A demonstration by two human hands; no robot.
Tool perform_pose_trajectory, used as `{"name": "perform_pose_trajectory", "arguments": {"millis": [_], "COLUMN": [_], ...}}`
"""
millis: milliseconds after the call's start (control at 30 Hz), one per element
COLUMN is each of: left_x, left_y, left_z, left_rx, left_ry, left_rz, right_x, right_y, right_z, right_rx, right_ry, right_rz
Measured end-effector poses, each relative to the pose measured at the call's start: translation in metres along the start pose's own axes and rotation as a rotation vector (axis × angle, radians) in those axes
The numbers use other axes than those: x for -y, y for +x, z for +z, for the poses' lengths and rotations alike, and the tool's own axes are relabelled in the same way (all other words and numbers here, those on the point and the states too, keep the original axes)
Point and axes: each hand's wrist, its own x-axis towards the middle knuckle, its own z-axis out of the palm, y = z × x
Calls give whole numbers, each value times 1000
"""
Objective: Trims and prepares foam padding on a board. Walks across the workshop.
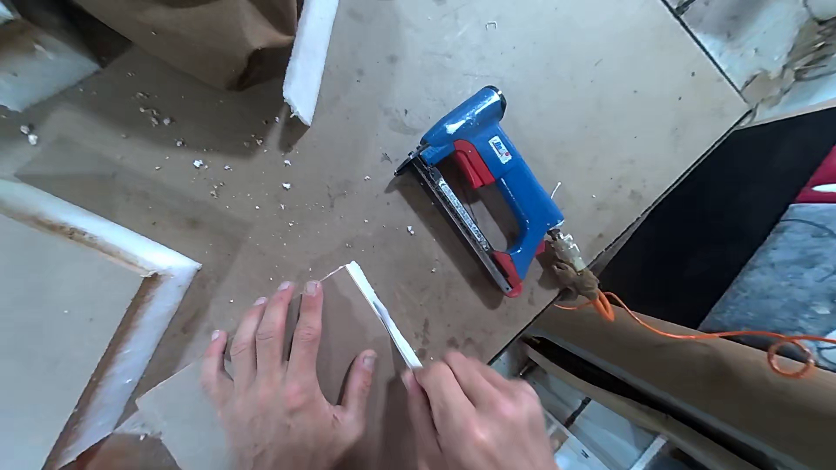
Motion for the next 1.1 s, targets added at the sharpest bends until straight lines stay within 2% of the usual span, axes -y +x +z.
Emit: {"name": "perform_pose_trajectory", "arguments": {"millis": [67,167,300,367,500,600,700,800,933,1033,1100], "left_x": [-1,0,-1,-1,0,1,0,1,1,3,3], "left_y": [-1,1,-1,1,-3,0,-4,-2,-5,-2,-6], "left_z": [0,0,0,-1,-1,-1,-1,-1,-2,-2,-2], "left_rx": [2,1,8,9,12,0,16,8,21,12,23], "left_ry": [-3,2,-8,-1,-8,-4,0,9,-2,-1,-2], "left_rz": [6,2,12,9,19,14,12,7,10,4,9], "right_x": [-5,-1,-4,-2,-5,-4,-5,-3,-5,-3,-3], "right_y": [0,-10,-3,-11,-9,-19,-16,-24,-22,-34,-30], "right_z": [10,-4,13,0,12,-2,12,-2,11,-7,4], "right_rx": [-49,-32,-75,-31,-61,-20,-67,-24,-58,-14,-20], "right_ry": [-14,18,-25,1,-51,-29,-72,-40,-71,-26,-42], "right_rz": [-1,-3,12,18,16,2,-3,-2,-1,1,5]}}
